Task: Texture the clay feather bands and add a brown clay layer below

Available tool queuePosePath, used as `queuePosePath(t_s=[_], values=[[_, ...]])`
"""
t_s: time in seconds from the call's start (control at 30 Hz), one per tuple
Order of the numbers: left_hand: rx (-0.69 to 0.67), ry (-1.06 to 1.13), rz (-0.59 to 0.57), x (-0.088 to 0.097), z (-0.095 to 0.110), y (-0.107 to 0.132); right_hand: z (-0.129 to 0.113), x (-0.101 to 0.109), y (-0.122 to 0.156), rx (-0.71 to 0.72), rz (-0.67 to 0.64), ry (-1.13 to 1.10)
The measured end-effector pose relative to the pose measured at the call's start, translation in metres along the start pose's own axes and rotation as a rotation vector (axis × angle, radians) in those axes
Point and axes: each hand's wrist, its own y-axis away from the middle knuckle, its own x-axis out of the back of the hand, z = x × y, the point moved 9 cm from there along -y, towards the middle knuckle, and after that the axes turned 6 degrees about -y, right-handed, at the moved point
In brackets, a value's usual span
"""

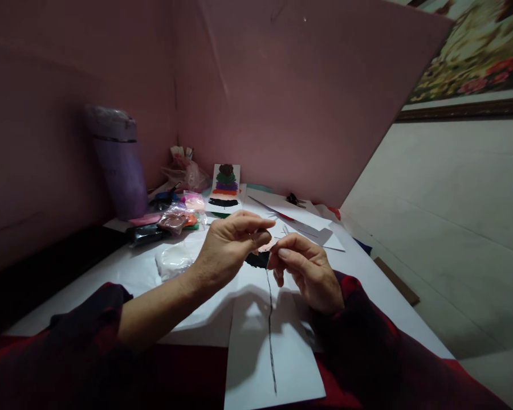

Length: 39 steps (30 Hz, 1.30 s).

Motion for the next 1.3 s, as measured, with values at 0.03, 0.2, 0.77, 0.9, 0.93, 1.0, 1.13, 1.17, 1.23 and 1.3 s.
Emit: queuePosePath(t_s=[0.03, 0.2, 0.77, 0.9, 0.93, 1.0, 1.13, 1.17, 1.23, 1.3], values=[[-0.039, -0.014, 0.001, -0.001, 0.004, 0.001, 0.0, 0.0, 0.0, 0.0, 0.0, 0.004], [-0.068, -0.101, -0.055, -0.007, 0.005, 0.002, 0.0, -0.002, -0.001, 0.001, -0.015, -0.009], [0.247, 0.262, -0.047, 0.001, -0.028, -0.003, -0.002, 0.006, -0.001, -0.043, 0.097, -0.042], [0.356, 0.375, -0.089, -0.007, -0.034, 0.0, -0.006, 0.008, 0.0, 0.015, 0.11, 0.028], [0.364, 0.383, -0.095, -0.008, -0.034, 0.001, -0.008, 0.009, 0.0, 0.035, 0.117, 0.05], [0.362, 0.372, -0.101, -0.01, -0.033, 0.002, -0.009, 0.012, 0.0, 0.064, 0.136, 0.087], [0.318, 0.334, -0.097, -0.009, -0.03, 0.001, -0.01, 0.015, 0.0, 0.087, 0.168, 0.089], [0.314, 0.325, -0.102, -0.009, -0.03, 0.001, -0.011, 0.016, 0.0, 0.096, 0.173, 0.075], [0.317, 0.299, -0.131, -0.01, -0.03, 0.001, -0.015, 0.016, 0.001, 0.13, 0.193, 0.08], [0.322, 0.268, -0.171, -0.014, -0.03, 0.002, -0.023, 0.016, 0.005, 0.186, 0.22, 0.174]])
